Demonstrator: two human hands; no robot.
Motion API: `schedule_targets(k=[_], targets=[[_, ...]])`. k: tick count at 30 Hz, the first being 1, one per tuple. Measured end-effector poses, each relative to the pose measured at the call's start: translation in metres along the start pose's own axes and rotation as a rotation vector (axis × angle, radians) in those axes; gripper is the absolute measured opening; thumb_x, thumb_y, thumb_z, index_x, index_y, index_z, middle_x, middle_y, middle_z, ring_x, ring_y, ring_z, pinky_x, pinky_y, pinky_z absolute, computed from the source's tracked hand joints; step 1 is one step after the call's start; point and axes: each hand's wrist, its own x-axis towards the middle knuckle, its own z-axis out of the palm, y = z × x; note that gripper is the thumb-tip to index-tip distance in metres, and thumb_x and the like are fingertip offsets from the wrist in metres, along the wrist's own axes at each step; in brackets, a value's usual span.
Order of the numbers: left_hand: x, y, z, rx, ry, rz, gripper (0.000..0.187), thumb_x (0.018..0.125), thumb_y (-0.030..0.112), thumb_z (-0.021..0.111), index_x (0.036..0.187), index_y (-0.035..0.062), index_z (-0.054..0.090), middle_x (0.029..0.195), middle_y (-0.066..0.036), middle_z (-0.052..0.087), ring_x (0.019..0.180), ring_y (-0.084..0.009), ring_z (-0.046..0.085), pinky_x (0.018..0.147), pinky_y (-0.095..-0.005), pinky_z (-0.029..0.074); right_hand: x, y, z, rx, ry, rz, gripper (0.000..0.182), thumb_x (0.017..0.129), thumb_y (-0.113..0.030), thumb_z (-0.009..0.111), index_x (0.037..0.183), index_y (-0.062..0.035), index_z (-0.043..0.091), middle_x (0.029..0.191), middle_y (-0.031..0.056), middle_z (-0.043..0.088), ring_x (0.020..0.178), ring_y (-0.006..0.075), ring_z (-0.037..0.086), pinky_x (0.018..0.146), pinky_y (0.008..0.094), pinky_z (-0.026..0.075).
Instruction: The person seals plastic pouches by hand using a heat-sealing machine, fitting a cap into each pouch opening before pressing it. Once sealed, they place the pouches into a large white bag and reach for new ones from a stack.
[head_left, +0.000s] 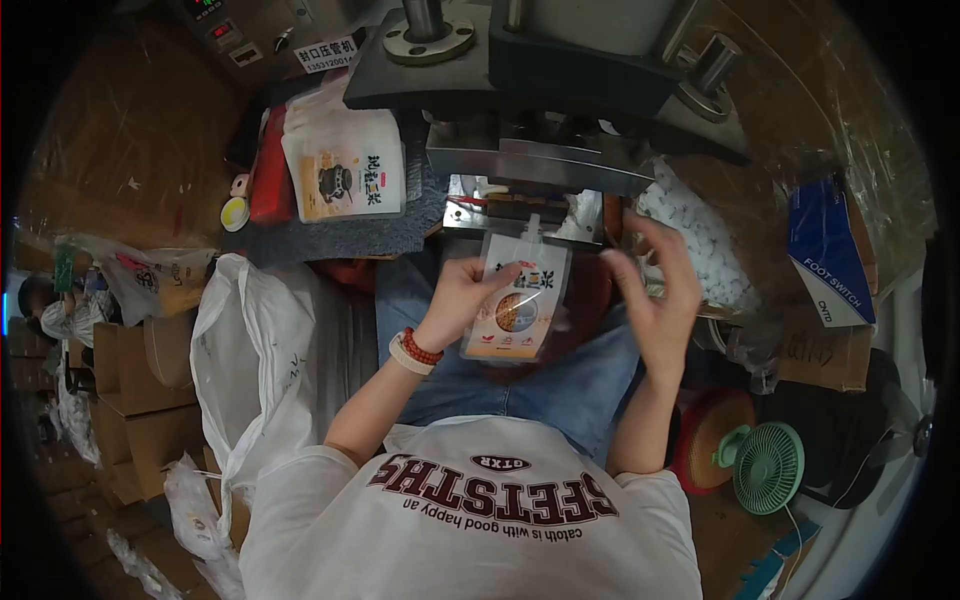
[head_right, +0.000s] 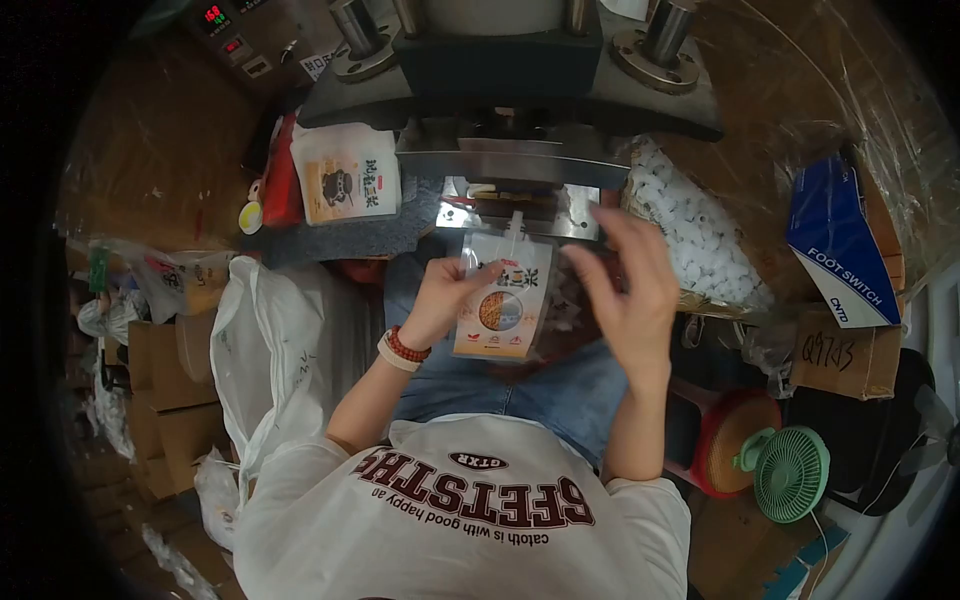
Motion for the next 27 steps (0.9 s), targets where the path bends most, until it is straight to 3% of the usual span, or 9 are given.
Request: schedule_targets(k=[7, 13, 15, 17, 18, 20, 21, 24, 27], targets=[[0.044, 0.01, -0.003, -0.304, -0.012, -0.146, 0.027, 0.088, 0.013, 0.065, 0.105, -0.0071, 0.062, 0.099, -0.013, 0.068, 0.083, -0.0159, 0.067, 0.07, -0.0278, 0.055, 0.008, 0.102, 0.015, -0.718, 0.013, 0.055, 0.032, 0.082, -0.012, 0.064, 0.112, -0.0014, 0.061, 0.098, 0.015, 0.065, 0.092, 0.0313, 0.059, 0.078, 0.0417, 0.048], [0.048, 0.021, -0.027, -0.037, -0.035, -0.174, 0.03, 0.088, 0.017, 0.066, 0.106, -0.0055, 0.062, 0.099, -0.01, 0.068, 0.087, -0.0141, 0.065, 0.074, -0.0247, 0.052, 0.005, 0.108, 0.016, -0.509, -0.105, 0.269, 0.027, 0.079, -0.007, 0.064, 0.105, -0.0006, 0.061, 0.091, 0.0164, 0.063, 0.087, 0.0339, 0.058, 0.076, 0.0417, 0.047], [0.044, 0.032, -0.059, 0.565, 0.277, 0.209, 0.041, 0.084, 0.034, 0.069, 0.11, 0.0029, 0.062, 0.108, -0.01, 0.066, 0.101, -0.0217, 0.063, 0.086, -0.039, 0.049, 0.007, 0.108, 0.015, -0.525, -0.077, 0.205, 0.025, 0.078, -0.006, 0.065, 0.103, -0.0002, 0.061, 0.09, 0.0166, 0.063, 0.081, 0.0343, 0.059, 0.073, 0.0414, 0.047], [0.033, 0.039, -0.092, 1.644, 0.777, 0.589, 0.063, 0.08, 0.048, 0.067, 0.129, 0.0122, 0.051, 0.135, -0.008, 0.05, 0.123, -0.0267, 0.049, 0.103, -0.0546, 0.031, 0.006, 0.109, 0.014, -0.63, 0.036, 0.043, 0.022, 0.08, -0.007, 0.066, 0.1, -0.0006, 0.061, 0.091, 0.0164, 0.063, 0.08, 0.0302, 0.061, 0.071, 0.0368, 0.047], [0.025, 0.034, -0.113, 1.646, 0.776, 0.591, 0.063, 0.08, 0.048, 0.067, 0.129, 0.0122, 0.051, 0.135, -0.008, 0.05, 0.123, -0.0267, 0.049, 0.103, -0.0546, 0.031, 0.005, 0.107, 0.014, -0.629, 0.037, 0.044, 0.022, 0.08, -0.007, 0.066, 0.1, -0.0006, 0.061, 0.091, 0.0164, 0.063, 0.08, 0.0302, 0.061, 0.071, 0.0368, 0.047], [0.001, 0.012, -0.142, 1.702, 0.416, 0.41, 0.078, 0.076, 0.056, 0.065, 0.139, 0.0168, 0.04, 0.149, -0.006, 0.031, 0.135, -0.0278, 0.033, 0.107, -0.0628, 0.013, 0.006, 0.097, 0.014, -0.313, 0.115, 0.469, 0.022, 0.082, -0.008, 0.067, 0.101, -0.0003, 0.059, 0.1, 0.0138, 0.063, 0.081, 0.0269, 0.063, 0.072, 0.0312, 0.049], [-0.014, 0.021, -0.13, 1.725, 0.355, 0.403, 0.066, 0.078, 0.037, 0.068, 0.136, 0.0182, 0.045, 0.147, -0.005, 0.037, 0.132, -0.0267, 0.039, 0.107, -0.0563, 0.024, 0.008, 0.088, 0.015, -0.31, 0.119, 0.466, 0.022, 0.082, -0.008, 0.067, 0.101, -0.0003, 0.059, 0.1, 0.0138, 0.063, 0.081, 0.0269, 0.063, 0.072, 0.0312, 0.049], [-0.032, 0.008, -0.129, 1.6, 0.332, 0.616, 0.052, 0.068, -0.001, 0.063, 0.118, 0.0144, 0.062, 0.125, -0.004, 0.06, 0.116, -0.0252, 0.056, 0.096, -0.037, 0.044, -0.003, 0.04, 0.023, 0.657, 0.238, 0.437, 0.025, 0.082, 0.001, 0.067, 0.106, 0.0015, 0.059, 0.101, 0.0078, 0.064, 0.09, 0.0137, 0.062, 0.074, 0.0237, 0.049], [-0.039, 0.015, -0.097, 0.991, 0.377, 0.449, 0.041, 0.068, -0.004, 0.06, 0.105, 0.0104, 0.068, 0.108, -0.005, 0.068, 0.103, -0.0256, 0.063, 0.087, -0.0356, 0.05, -0.018, -0.005, 0.049, 1.037, -0.076, 0.396, 0.028, 0.082, 0.005, 0.065, 0.109, 0.0023, 0.06, 0.096, 0.0066, 0.065, 0.087, 0.0109, 0.061, 0.077, 0.0228, 0.049]])
